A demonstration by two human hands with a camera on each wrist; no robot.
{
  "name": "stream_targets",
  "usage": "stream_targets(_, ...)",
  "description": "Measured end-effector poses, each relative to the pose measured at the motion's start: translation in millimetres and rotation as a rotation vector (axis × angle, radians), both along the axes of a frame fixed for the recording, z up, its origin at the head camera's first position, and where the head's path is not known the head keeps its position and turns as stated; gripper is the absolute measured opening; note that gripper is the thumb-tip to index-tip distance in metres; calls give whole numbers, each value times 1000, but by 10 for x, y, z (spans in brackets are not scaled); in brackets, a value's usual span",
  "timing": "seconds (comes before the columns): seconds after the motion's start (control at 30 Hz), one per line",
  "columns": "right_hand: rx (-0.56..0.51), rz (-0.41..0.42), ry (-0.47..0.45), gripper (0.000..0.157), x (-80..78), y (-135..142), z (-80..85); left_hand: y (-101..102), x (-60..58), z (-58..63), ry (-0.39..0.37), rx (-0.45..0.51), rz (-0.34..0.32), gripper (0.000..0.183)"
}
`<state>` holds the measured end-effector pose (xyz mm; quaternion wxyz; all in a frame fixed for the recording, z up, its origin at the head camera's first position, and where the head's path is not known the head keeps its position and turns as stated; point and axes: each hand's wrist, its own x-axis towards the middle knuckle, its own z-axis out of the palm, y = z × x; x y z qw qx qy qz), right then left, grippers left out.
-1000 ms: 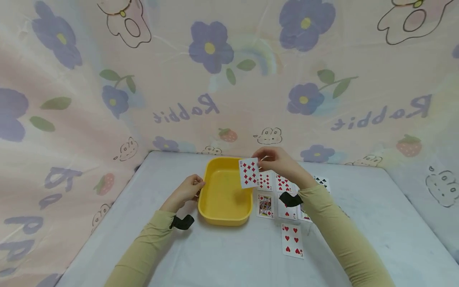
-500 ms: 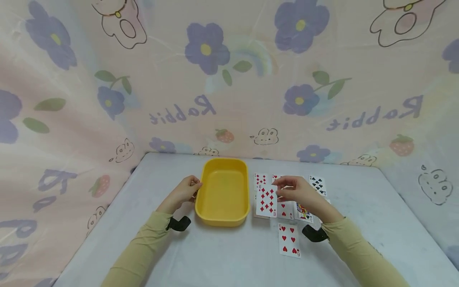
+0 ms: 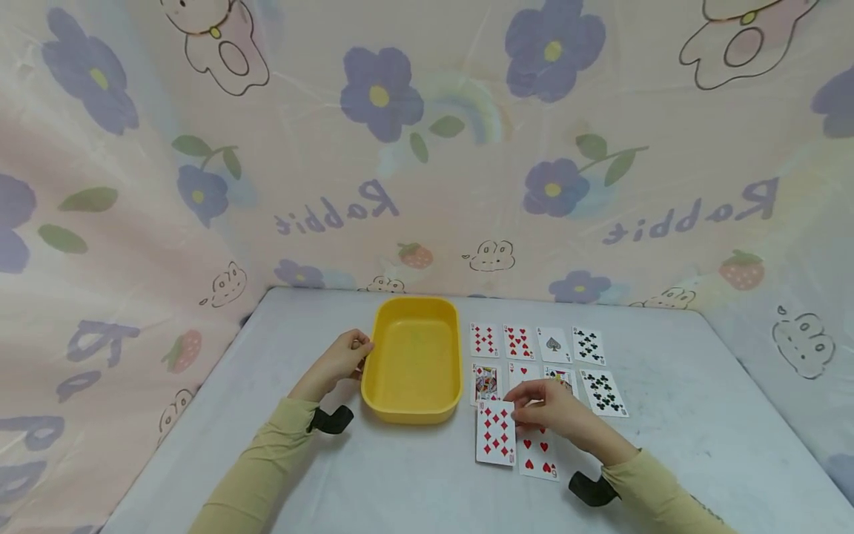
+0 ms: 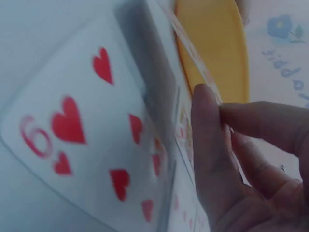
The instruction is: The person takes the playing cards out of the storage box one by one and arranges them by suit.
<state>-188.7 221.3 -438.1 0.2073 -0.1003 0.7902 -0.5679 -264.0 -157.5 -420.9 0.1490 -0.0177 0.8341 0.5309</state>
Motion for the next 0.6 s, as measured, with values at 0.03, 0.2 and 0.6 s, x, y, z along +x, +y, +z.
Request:
stream_targets(0.03, 2, -4, -5, 26, 16, -14, -11, 0, 2, -1, 1, 3, 0, 18)
stream_targets(0.2, -6, -17, -22, 25, 51, -73, -75, -4, 8, -8, 8, 14, 0, 18)
stream_targets(0.6, 95, -72, 26, 21, 67, -153, -113, -1, -1, -10, 3, 26, -2, 16)
